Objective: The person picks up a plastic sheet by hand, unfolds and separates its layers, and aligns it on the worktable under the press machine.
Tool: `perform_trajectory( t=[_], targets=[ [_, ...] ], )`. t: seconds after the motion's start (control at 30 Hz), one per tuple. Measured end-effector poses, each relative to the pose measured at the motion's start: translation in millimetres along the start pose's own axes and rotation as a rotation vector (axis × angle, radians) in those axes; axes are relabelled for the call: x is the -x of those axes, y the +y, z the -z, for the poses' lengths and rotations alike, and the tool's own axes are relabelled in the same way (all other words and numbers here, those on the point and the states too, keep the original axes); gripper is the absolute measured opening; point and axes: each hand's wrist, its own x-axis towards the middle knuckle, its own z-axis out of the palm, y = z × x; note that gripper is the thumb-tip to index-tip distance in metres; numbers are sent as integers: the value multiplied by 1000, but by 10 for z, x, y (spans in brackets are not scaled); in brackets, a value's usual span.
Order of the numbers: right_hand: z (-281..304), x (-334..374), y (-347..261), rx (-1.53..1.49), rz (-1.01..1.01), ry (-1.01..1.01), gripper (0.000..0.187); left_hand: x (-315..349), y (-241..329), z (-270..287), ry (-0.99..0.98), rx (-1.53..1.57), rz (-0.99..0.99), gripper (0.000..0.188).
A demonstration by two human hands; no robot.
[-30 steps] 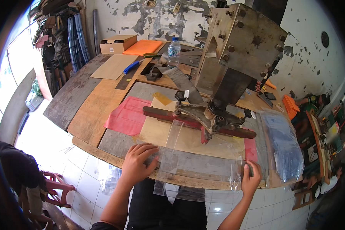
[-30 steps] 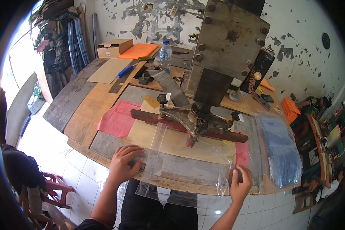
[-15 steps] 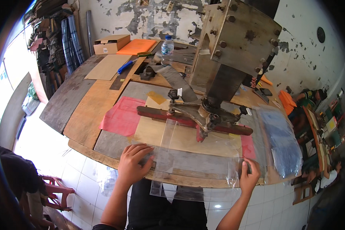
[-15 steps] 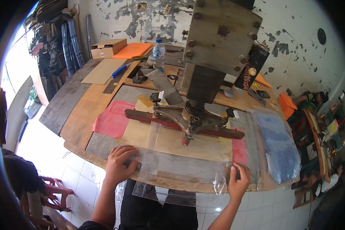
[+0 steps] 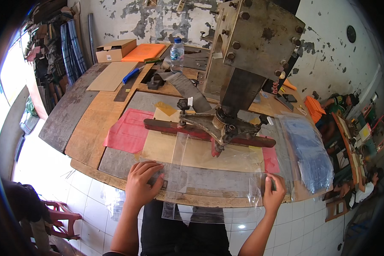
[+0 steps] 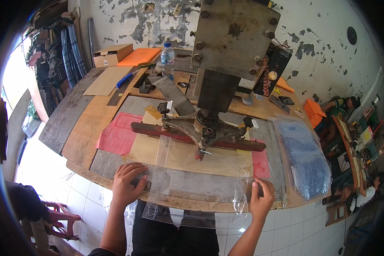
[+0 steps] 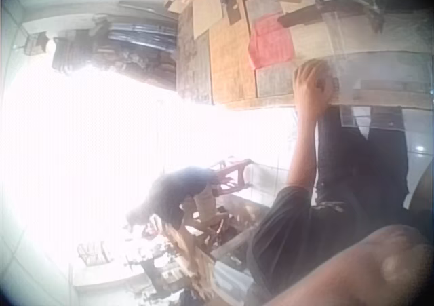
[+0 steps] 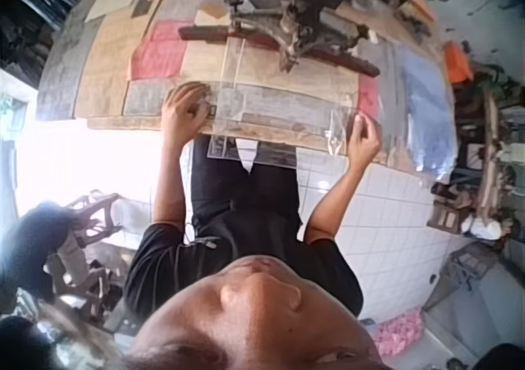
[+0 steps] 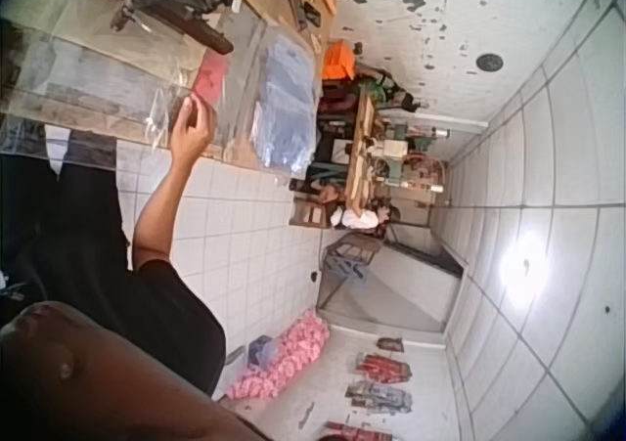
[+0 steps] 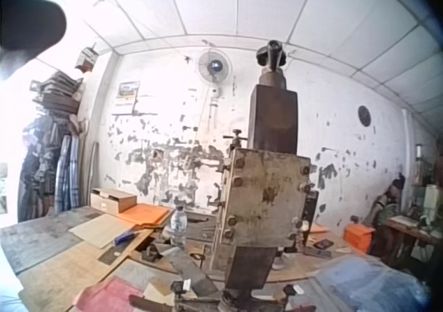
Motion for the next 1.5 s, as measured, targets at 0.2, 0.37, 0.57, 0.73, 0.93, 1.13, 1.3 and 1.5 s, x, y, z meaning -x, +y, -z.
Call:
perform_trajectory(
  t=[0.2,0.37,0.57,0.73,0.93,1.13,1.3,1.5],
  targets=[
    [2,-5,7,-3,-5,2,12,-3,3,5,1,6,2,25],
    [4,-9,5,-2,1,1,11,-9,2,4,4,7,3,25],
    [-36,-3,-5,-7,-13,-6,10,9,-27,22,15,-6,5,25],
    [-3,9,20,2,-27,11,11,12,-57,-8,3,6,-19,24],
    [-11,5,43,8,-3,-3,13,22,-51,15,-4,2,0,24],
    [-11,-6,24,7,-8,-6,12,19,-43,11,9,11,1,25],
    [-17,-26,11,5,7,-21,12,-4,-44,57,-10,-24,2,30],
    [24,-49,53,2,8,-67,19,-267,-29,-7,-72,-90,-31,52]
  ],
)
